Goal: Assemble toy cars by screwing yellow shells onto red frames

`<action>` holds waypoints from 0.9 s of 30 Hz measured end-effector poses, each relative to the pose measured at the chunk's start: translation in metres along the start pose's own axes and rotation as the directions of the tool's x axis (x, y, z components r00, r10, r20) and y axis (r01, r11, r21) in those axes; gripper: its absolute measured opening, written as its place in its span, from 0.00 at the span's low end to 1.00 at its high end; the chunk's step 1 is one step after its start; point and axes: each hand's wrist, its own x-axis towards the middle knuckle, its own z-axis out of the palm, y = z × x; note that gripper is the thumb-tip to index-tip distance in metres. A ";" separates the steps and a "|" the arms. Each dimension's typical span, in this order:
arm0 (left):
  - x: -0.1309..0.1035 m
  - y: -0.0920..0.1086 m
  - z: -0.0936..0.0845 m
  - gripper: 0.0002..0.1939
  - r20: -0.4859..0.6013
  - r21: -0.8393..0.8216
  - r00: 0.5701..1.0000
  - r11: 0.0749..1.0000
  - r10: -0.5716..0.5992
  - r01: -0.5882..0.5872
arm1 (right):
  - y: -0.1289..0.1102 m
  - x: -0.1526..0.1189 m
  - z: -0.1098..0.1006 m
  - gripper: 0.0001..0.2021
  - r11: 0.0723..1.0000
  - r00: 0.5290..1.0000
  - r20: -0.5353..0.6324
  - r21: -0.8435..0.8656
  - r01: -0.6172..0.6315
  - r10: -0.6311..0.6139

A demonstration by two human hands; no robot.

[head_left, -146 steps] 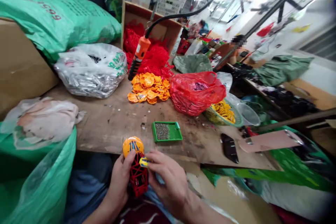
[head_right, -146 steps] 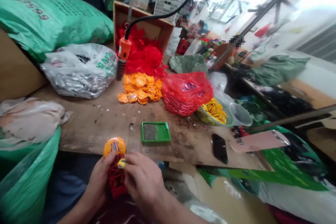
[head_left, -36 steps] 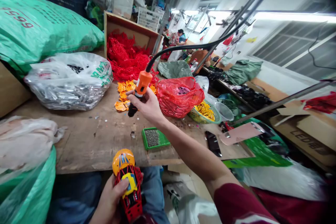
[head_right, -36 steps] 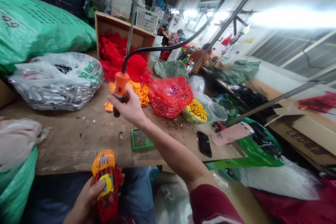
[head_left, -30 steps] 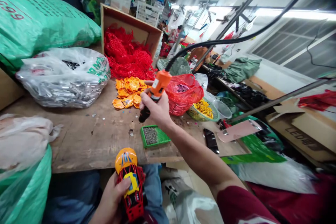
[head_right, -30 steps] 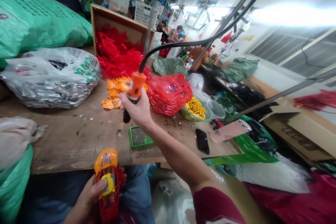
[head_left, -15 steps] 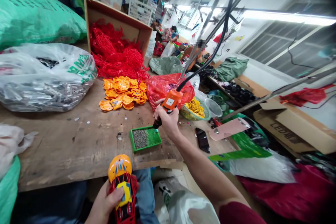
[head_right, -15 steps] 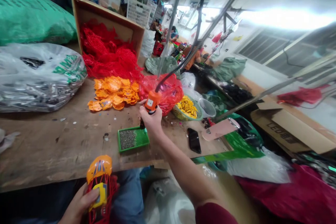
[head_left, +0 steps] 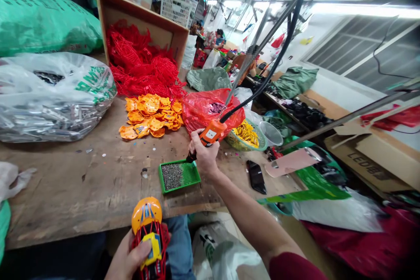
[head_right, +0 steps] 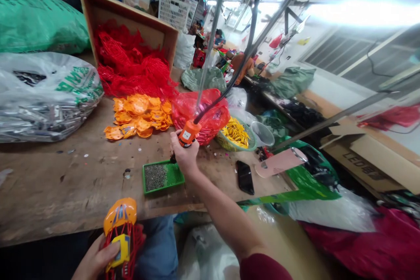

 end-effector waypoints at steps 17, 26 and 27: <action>-0.006 0.007 0.009 0.32 -0.035 0.005 0.998 0.999 -0.054 0.054 | 0.009 -0.001 -0.001 0.15 0.999 0.999 0.024 0.038 -0.028 0.027; -0.002 0.005 0.005 0.32 -0.019 -0.013 0.999 0.999 -0.047 0.046 | 0.011 -0.003 -0.002 0.16 0.998 0.999 0.024 0.046 -0.033 0.032; -0.001 0.004 0.004 0.31 -0.020 -0.015 0.999 0.999 -0.044 0.043 | 0.011 -0.003 -0.002 0.16 0.998 0.999 0.022 0.048 -0.032 0.031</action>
